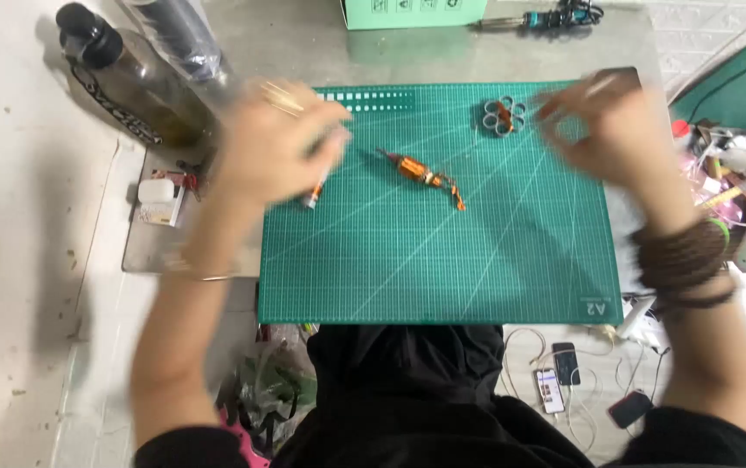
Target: The person assembles a small orange cylindrical device on a green cutting mat, attaching a small component to its side. They then open a large water bottle, pour liquid into a small black cap, and close the bottle before returning to the device to continue assembly.
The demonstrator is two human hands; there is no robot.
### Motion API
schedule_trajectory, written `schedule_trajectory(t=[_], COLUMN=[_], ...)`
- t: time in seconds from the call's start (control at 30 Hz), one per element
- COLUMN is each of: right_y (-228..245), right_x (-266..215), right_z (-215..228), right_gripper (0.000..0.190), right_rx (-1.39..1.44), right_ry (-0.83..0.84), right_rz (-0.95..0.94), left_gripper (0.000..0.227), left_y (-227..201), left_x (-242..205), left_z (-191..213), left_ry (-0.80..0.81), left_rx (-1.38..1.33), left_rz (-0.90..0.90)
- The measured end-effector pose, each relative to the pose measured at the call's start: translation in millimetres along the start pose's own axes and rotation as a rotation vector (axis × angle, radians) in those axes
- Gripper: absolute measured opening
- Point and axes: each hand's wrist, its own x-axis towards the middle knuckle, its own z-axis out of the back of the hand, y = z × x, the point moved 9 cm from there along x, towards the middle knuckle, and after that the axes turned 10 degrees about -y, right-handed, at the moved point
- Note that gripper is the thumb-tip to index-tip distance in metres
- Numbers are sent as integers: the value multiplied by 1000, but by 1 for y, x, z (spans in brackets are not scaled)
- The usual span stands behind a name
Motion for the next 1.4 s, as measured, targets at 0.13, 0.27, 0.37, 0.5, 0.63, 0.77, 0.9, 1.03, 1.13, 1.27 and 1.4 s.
schedule_trajectory(t=[0.13,0.27,0.37,0.5,0.63,0.77,0.9,1.03,1.13,1.27,1.4], right_y=[30,33,33,34,33,33,32,28,27,23,25], right_x=[-12,-21,-28,-39,-45,-41,-42,-39,-39,-39,-39], right_z=[-99,-142,-161,-177,-187,-184,-184,-184,-181,-181,-180], right_gripper=[17,19,18,16,15,15,15,15,15,14,15], right_rx=[436,666,732,696,700,716,756,782,822,874,904], right_ry=[159,173,158,177,185,166,170,160,155,137,126], right_rz=[-210,-385,-425,-412,-432,-448,-490,-514,-537,-567,-580], left_gripper=[30,57,50,34,25,23,22,24,26,40,41], left_y=[-1,-6,-4,-2,0,2,3,4,1,1,1], left_x=[-50,-62,-68,-86,-84,-82,-90,-88,-86,-88,-100], left_z=[-146,-195,-214,-235,-241,-242,-249,-249,-251,-256,-268], left_ry=[168,500,556,512,497,463,443,461,464,449,443], left_rx=[-163,-224,-251,-326,-365,-423,-483,-506,-510,-440,-372], left_rz=[50,120,119,109,177,178,241,251,236,181,140])
